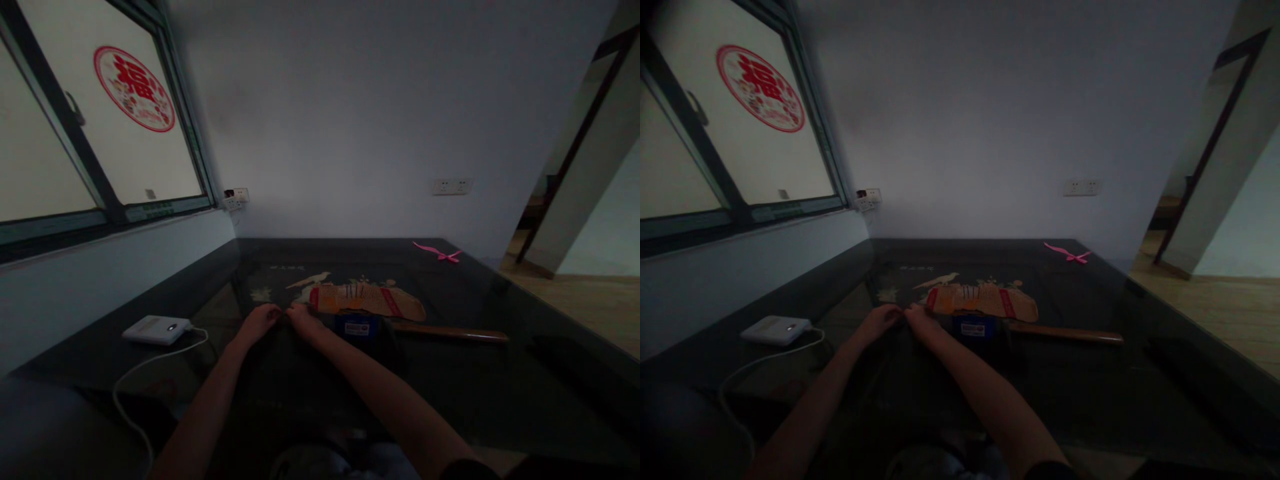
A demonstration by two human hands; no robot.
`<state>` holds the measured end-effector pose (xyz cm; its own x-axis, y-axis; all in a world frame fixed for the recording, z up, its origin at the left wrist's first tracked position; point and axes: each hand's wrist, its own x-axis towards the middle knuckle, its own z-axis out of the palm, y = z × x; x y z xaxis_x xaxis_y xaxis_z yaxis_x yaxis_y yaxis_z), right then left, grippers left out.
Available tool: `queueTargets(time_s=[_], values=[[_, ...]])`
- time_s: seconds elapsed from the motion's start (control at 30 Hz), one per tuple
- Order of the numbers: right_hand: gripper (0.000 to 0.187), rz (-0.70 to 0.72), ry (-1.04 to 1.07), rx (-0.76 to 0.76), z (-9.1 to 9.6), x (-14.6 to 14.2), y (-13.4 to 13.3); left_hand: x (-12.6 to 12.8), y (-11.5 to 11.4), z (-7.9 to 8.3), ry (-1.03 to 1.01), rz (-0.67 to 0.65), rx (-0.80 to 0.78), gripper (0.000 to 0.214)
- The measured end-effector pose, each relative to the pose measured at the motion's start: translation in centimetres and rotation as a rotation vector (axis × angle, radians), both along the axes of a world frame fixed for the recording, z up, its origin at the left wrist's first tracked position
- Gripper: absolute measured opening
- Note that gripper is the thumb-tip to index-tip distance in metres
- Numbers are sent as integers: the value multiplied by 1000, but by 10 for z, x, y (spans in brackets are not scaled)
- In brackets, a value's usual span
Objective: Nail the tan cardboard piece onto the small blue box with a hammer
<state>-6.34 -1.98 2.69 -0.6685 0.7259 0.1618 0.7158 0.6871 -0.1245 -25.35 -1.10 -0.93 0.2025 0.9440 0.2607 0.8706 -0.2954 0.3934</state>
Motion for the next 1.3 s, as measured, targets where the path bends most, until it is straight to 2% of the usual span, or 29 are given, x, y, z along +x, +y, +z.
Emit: queueTargets(time_s=[0.17, 0.4, 0.63, 0.8, 0.93, 1.03, 1.13, 1.2, 1.3], values=[[27, -59, 47, -27, -5, 6, -1, 1, -2, 1, -36, -15, -2, 24], [26, -102, 55, -80, -9, 2, 2, 1, -2, 1, -47, -7, -14, 25], [29, -94, 77, -74, 0, 2, -9, 1, -1, 0, -50, -21, -2, 21], [31, 6, 96, -33, 16, 20, -40, 2, -1, 1, -55, -26, -4, 21], [28, 223, 125, -11, 25, 53, -80, 4, -4, 4, -61, -18, 30, 22], [28, 321, 185, -41, 28, 88, -108, 10, -8, 15, -116, 14, 141, 23], [27, 286, 341, -22, 36, 125, -114, 30, -14, 37, -219, 37, 305, 25], [25, 158, 498, 9, 45, 148, -102, 54, -19, 54, -280, 13, 374, 26], [21, -143, 705, 69, 58, 175, -64, 100, -20, 76, -332, -122, 343, 25]])
